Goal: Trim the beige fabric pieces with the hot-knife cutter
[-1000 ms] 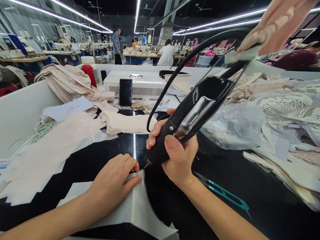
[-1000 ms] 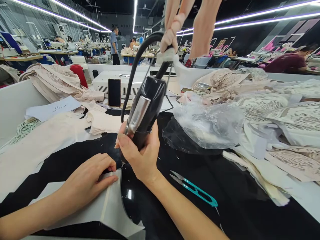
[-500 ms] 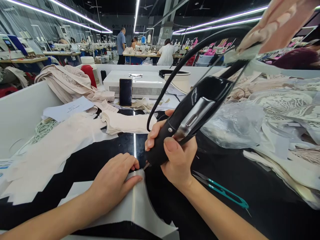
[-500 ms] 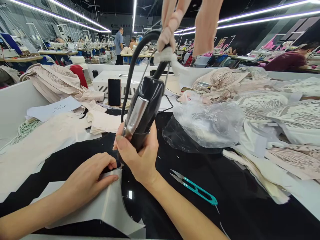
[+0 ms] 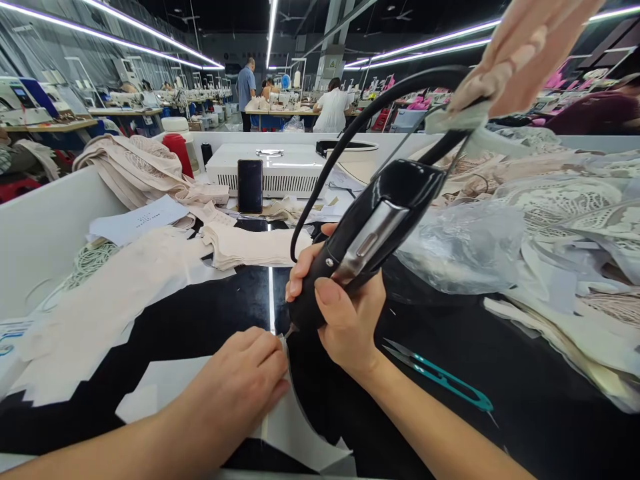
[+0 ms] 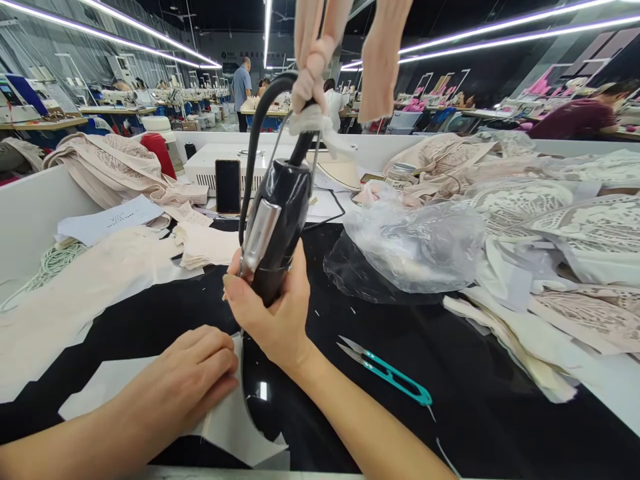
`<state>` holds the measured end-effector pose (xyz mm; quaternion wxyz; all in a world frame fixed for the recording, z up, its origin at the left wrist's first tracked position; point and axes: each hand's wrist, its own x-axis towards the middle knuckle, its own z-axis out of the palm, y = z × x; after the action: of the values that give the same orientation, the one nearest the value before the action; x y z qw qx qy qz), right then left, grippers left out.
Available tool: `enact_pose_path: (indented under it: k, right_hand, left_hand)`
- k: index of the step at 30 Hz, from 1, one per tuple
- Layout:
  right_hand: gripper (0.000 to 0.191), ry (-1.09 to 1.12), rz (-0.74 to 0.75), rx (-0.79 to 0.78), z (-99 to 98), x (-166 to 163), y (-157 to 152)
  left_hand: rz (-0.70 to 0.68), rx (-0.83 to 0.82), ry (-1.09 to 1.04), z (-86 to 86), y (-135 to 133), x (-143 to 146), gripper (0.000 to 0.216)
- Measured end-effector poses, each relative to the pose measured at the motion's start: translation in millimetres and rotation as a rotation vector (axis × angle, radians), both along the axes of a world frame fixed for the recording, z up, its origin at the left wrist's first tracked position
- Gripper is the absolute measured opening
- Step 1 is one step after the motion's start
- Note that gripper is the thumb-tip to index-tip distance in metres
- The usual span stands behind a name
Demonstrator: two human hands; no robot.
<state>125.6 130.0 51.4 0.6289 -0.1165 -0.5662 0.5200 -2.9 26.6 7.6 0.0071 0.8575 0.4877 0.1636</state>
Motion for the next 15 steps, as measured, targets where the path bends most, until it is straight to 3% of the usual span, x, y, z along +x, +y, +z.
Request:
enact_pose_path:
  k: [4,10,15]
  right_hand:
    - [0.038,-0.005,0.014,0.0,-0.2,-0.4,-0.2]
    - [0.04,-0.024,-0.003,0.019,0.4,-0.5,1.3]
    - [0.042,-0.02,-0.002,0.014,0.4,-0.3,1.9]
  left_hand:
    - [-0.041,0.006,0.05,-4.1,-10.8,1.5,0.015]
    - [-0.031,0.077,-0.037,-0.5,-15.9,0.3,0.02]
    - [-0.042,0.125,-0.054,-9.0,-17.8,-0.1,0.021]
